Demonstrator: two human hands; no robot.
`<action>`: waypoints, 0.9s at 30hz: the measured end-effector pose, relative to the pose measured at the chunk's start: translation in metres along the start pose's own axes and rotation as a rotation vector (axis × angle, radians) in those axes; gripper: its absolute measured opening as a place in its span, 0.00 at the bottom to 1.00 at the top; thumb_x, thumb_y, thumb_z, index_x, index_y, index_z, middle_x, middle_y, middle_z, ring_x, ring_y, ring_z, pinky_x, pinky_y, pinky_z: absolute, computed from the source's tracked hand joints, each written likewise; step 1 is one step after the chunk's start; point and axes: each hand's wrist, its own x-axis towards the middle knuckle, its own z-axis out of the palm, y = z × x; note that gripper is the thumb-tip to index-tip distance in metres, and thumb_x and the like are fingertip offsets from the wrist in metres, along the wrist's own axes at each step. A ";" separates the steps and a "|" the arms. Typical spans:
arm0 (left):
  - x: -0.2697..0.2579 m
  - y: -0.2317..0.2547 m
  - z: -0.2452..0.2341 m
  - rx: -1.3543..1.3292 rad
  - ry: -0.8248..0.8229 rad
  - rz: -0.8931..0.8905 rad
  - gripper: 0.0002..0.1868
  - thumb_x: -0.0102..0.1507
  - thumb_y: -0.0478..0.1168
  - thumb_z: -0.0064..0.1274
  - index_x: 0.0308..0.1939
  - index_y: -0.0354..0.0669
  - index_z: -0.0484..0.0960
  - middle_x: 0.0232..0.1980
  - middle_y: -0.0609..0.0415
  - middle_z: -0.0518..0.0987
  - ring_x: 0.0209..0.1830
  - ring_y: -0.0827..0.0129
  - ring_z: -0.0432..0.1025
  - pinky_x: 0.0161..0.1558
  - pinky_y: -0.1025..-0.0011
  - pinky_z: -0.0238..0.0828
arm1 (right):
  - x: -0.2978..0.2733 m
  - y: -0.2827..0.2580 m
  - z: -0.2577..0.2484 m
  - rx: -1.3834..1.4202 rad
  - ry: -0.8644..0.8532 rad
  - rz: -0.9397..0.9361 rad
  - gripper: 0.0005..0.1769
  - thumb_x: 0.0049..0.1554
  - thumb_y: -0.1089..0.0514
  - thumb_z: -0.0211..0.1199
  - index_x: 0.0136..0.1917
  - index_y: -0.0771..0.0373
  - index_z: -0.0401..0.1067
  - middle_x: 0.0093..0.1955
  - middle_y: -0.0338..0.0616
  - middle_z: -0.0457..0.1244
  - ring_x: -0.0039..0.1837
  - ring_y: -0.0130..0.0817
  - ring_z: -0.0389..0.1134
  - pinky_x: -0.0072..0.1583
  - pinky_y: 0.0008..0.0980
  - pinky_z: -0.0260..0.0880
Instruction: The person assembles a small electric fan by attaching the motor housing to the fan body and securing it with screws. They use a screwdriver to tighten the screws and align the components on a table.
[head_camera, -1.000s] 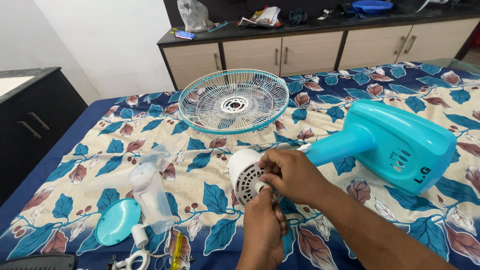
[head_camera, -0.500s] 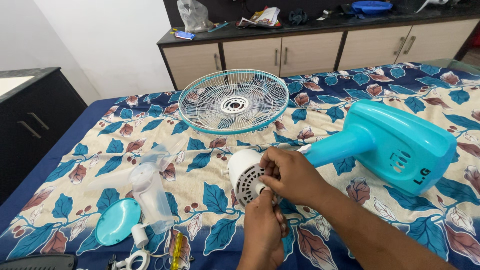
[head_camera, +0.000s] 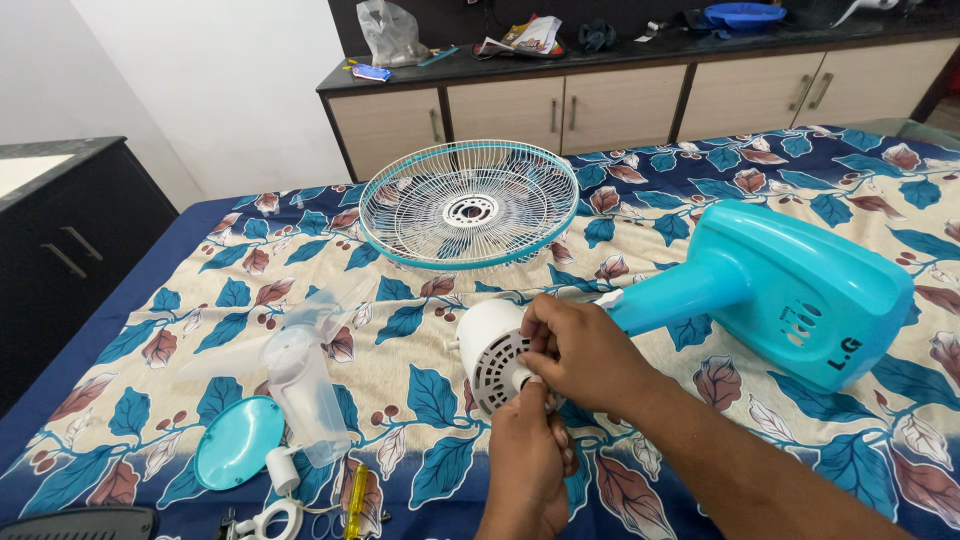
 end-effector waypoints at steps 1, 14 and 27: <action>0.001 0.000 0.000 0.003 -0.004 0.008 0.19 0.70 0.49 0.42 0.30 0.40 0.72 0.15 0.57 0.62 0.09 0.72 0.54 0.14 0.71 0.48 | 0.001 -0.001 0.000 -0.005 0.008 -0.003 0.15 0.46 0.63 0.72 0.45 0.63 0.69 0.39 0.44 0.69 0.42 0.35 0.74 0.45 0.34 0.74; 0.012 -0.010 -0.011 0.054 -0.072 0.063 0.22 0.71 0.50 0.40 0.27 0.39 0.70 0.14 0.56 0.63 0.09 0.70 0.55 0.14 0.69 0.51 | 0.004 -0.010 -0.004 0.024 -0.061 0.081 0.18 0.44 0.64 0.73 0.46 0.62 0.68 0.38 0.44 0.70 0.41 0.36 0.75 0.45 0.36 0.74; 0.009 -0.026 -0.019 0.041 -0.106 0.089 0.20 0.71 0.48 0.39 0.27 0.43 0.69 0.14 0.56 0.63 0.09 0.72 0.56 0.13 0.71 0.51 | -0.005 -0.009 0.001 -0.027 -0.052 0.083 0.24 0.45 0.61 0.73 0.57 0.57 0.78 0.37 0.41 0.72 0.38 0.32 0.75 0.45 0.32 0.75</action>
